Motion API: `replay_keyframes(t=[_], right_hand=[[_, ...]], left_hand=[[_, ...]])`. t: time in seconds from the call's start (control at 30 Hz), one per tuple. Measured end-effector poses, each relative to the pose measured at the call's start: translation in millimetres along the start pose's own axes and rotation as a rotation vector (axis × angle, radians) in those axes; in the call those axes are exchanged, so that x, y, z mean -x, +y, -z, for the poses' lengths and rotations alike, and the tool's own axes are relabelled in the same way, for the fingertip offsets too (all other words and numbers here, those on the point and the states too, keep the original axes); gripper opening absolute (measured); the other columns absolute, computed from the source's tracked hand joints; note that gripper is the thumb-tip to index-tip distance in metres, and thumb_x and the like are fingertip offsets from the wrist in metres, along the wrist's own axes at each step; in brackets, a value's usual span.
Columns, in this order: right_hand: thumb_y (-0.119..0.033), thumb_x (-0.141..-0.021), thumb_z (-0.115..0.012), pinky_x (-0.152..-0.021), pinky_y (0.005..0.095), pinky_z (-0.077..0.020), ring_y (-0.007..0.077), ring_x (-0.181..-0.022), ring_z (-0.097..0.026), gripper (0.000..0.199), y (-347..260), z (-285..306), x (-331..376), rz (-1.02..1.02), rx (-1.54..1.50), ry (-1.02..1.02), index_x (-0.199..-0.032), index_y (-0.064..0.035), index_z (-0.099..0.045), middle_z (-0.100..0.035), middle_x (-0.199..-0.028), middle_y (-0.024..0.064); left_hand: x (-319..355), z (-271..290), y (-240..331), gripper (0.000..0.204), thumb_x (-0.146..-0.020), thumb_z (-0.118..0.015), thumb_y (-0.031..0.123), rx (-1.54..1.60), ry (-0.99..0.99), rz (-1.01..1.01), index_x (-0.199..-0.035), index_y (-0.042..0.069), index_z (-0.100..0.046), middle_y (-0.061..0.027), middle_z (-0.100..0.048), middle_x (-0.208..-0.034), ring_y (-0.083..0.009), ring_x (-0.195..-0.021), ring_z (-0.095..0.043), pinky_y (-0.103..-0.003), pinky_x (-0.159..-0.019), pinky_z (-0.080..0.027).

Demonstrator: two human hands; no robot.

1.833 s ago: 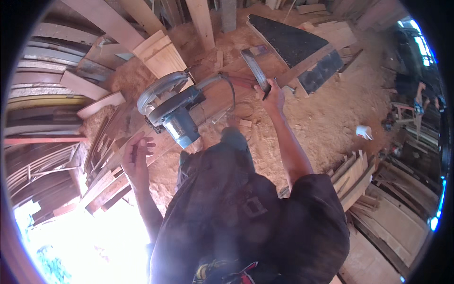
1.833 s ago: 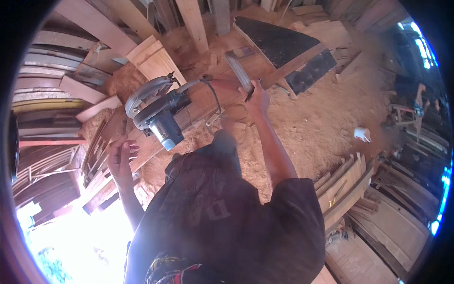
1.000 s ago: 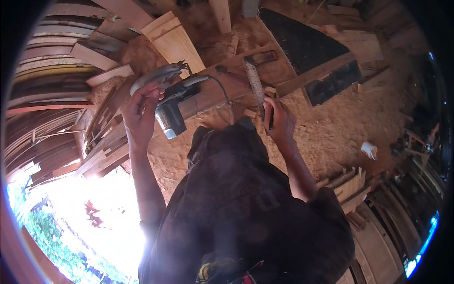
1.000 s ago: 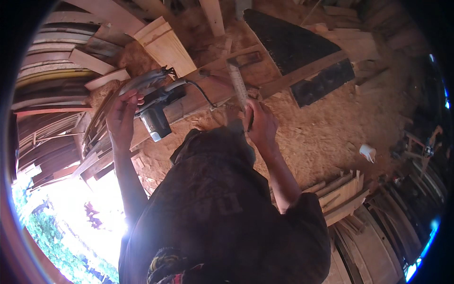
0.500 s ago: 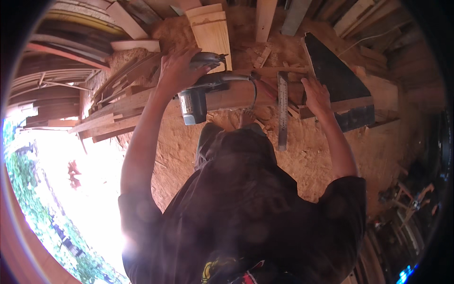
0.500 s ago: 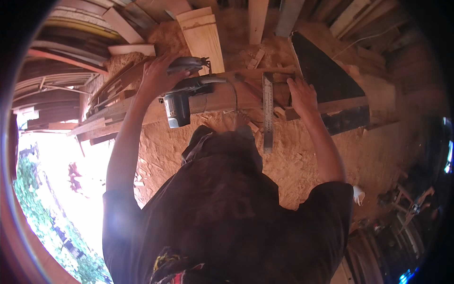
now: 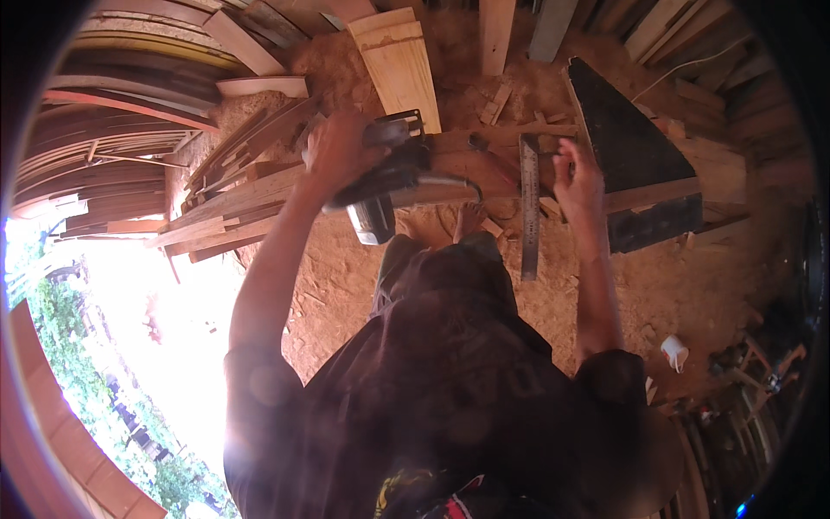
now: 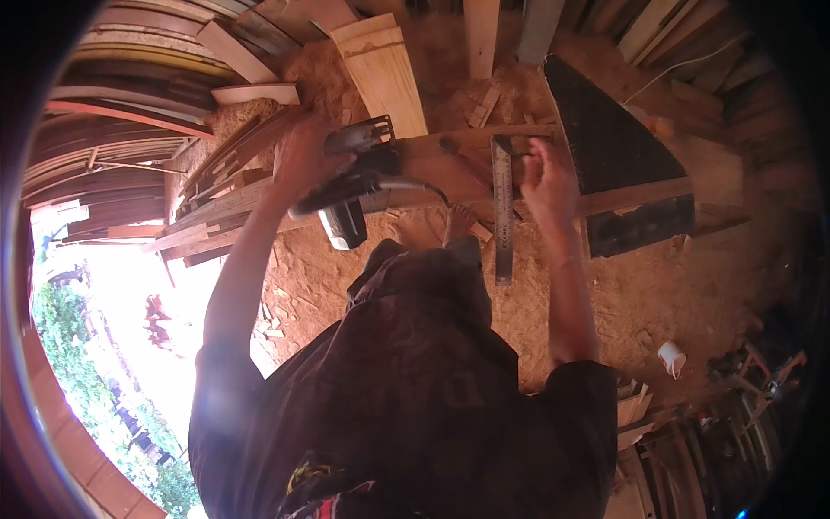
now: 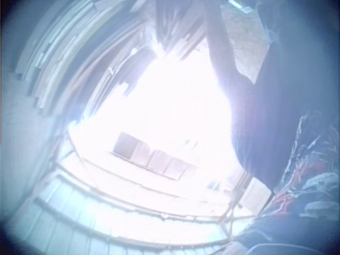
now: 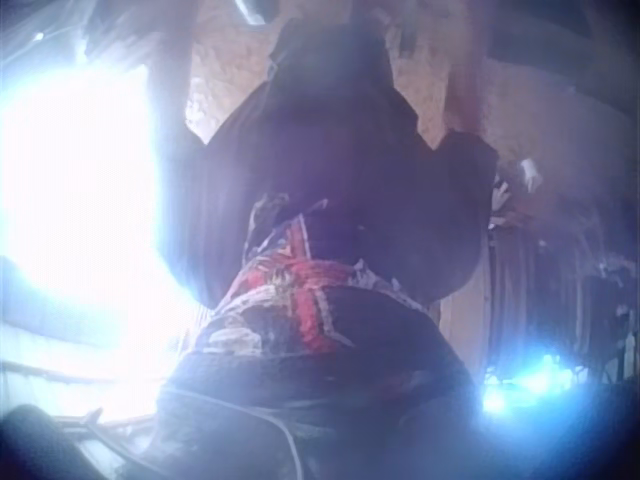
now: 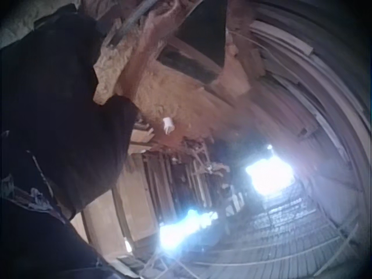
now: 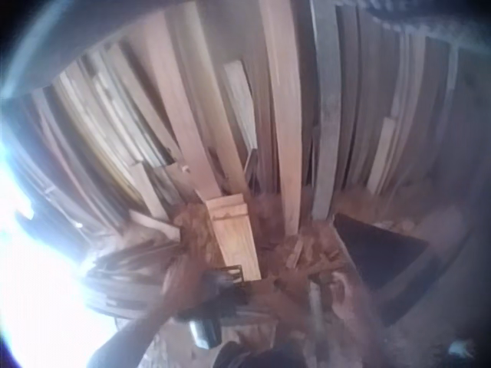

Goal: The person measures and marks a wooden plank with a ruler and pencil, then uses a circular saw to cut the plank. After cutting, the person uses a hand plane to smooth the edges of the wood pieces.

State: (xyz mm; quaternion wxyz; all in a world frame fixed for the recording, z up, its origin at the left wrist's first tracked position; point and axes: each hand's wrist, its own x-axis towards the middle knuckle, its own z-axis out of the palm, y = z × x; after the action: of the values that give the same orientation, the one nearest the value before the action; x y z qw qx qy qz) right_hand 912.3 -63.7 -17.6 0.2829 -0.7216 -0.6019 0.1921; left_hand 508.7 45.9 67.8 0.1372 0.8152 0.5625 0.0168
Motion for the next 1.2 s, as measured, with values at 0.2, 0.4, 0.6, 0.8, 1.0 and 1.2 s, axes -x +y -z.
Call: replay_keyframes(t=[0.2, 0.4, 0.6, 0.8, 1.0, 1.2], right_hand=[[-0.042, -0.108, -0.063, -0.101, 0.0414, -0.0558, 0.0326, -0.118, -0.073, 0.043, -101.0, -96.4, -3.4, -0.025, -0.478, -0.237, -0.135, -0.01, -0.07, -0.077, -0.124, 0.0164], [-0.045, -0.112, -0.057, -0.103, 0.0321, -0.0486, 0.0141, -0.117, -0.065, 0.044, -156.9, -142.6, -24.5, -0.203, -0.685, -0.612, -0.124, -0.0071, -0.076, -0.075, -0.122, 0.0021], [-0.036, -0.112, -0.062, -0.097, 0.0273, -0.0471, 0.0083, -0.104, -0.062, 0.034, -220.3, -114.8, -10.0, -0.034, -0.706, -0.549, -0.104, -0.0058, -0.075, -0.071, -0.104, -0.0025], [-0.029, -0.106, -0.069, -0.084, 0.0353, -0.0517, 0.0165, -0.089, -0.067, 0.029, -291.2, -101.0, -0.4, 0.11, -0.528, -0.527, -0.101, -0.0015, -0.074, -0.072, -0.09, 0.0049], [-0.02, -0.098, -0.075, -0.079, 0.0442, -0.0527, 0.0357, -0.086, -0.067, 0.021, -339.2, -104.0, 14.7, 0.559, -0.222, -0.337, -0.098, 0.001, -0.072, -0.071, -0.092, 0.0158], [-0.018, -0.097, -0.076, -0.079, 0.0471, -0.0519, 0.0389, -0.085, -0.065, 0.018, -338.4, -122.6, 20.9, 0.662, -0.119, -0.297, -0.094, -0.001, -0.071, -0.069, -0.091, 0.0153]], left_hand=[[87.9, -18.9, 39.3, 0.052, -0.069, -0.086, 0.018, 0.008, 0.223, 0.043, -0.119, 0.013, -0.073, -0.0105, -0.067, -0.115, -0.033, -0.114, -0.065, -0.049, -0.094, -0.051], [142.2, -24.7, 35.9, 0.052, -0.065, -0.09, 0.019, 0.117, 0.384, 0.151, -0.115, 0.016, -0.074, -0.0039, -0.068, -0.112, -0.0292, -0.107, -0.065, -0.045, -0.089, -0.049], [185.5, -36.0, 22.9, 0.049, -0.067, -0.09, 0.017, 0.257, 0.518, 0.224, -0.113, 0.014, -0.073, -0.0043, -0.067, -0.109, -0.0304, -0.102, -0.064, -0.045, -0.088, -0.048], [200.5, -58.6, 0.6, 0.054, -0.068, -0.088, 0.008, 0.614, 0.738, 0.197, -0.118, 0.008, -0.065, -0.0126, -0.063, -0.106, -0.0369, -0.102, -0.063, -0.047, -0.091, -0.05], [173.3, -116.0, -5.2, 0.067, -0.072, -0.083, -0.001, 0.989, 0.657, 0.223, -0.131, 0.006, -0.053, -0.0179, -0.057, -0.119, -0.0415, -0.115, -0.057, -0.047, -0.099, -0.048], [166.2, -129.8, -24.2, 0.072, -0.07, -0.083, -0.002, 1.013, 0.562, 0.184, -0.134, 0.005, -0.05, -0.0185, -0.055, -0.125, -0.0406, -0.123, -0.057, -0.047, -0.104, -0.049]])
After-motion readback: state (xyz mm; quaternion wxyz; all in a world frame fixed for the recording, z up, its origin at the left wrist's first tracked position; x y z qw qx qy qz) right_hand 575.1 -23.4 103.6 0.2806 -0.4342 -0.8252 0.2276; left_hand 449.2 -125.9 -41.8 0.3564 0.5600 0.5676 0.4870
